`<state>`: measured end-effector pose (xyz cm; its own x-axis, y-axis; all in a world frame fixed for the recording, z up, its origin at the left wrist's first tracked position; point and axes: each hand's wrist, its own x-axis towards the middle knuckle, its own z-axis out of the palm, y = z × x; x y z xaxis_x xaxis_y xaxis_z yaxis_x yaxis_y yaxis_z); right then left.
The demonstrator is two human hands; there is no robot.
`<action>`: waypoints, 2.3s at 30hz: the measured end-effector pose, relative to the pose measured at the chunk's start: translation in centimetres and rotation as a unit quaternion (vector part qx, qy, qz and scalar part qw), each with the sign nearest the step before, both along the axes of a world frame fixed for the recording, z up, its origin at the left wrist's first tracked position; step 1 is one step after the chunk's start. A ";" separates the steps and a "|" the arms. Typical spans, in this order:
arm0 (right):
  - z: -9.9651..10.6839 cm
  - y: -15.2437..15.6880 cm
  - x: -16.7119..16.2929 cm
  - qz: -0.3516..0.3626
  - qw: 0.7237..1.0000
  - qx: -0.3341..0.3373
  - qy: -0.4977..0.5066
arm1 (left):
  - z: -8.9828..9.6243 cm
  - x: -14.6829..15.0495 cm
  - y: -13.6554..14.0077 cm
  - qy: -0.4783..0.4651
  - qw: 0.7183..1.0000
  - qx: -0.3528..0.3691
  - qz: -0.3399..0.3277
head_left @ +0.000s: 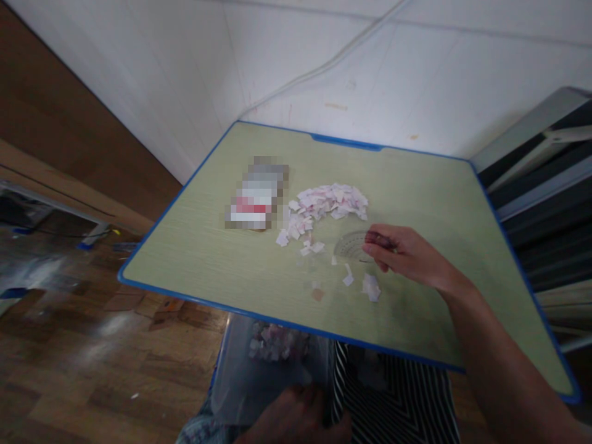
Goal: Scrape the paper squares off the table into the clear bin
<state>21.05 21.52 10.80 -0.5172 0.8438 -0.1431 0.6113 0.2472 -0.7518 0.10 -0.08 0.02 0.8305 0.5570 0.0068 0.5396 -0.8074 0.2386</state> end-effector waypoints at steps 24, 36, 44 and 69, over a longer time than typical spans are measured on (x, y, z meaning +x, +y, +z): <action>-1.4 -0.2 -1.6 0.013 0.999 0.017 0.038 | -0.6 0.2 0.0 -0.001 1.000 0.009 0.002; -1.9 0.1 -1.7 -0.048 0.997 0.061 0.007 | 0.2 0.1 0.1 -0.018 1.000 0.012 0.019; -1.1 -0.2 -1.0 -0.018 0.989 0.137 -0.049 | 0.0 0.2 0.0 -0.003 1.000 0.006 0.008; -1.6 0.0 -1.8 -0.059 0.997 0.035 0.034 | -0.3 0.2 0.0 0.004 1.000 0.009 -0.005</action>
<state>19.26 21.50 9.21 -0.4208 0.9058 -0.0503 0.5879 0.2301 -0.7755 0.29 -0.13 -0.31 0.8362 0.5484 0.0093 0.5332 -0.8168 0.2203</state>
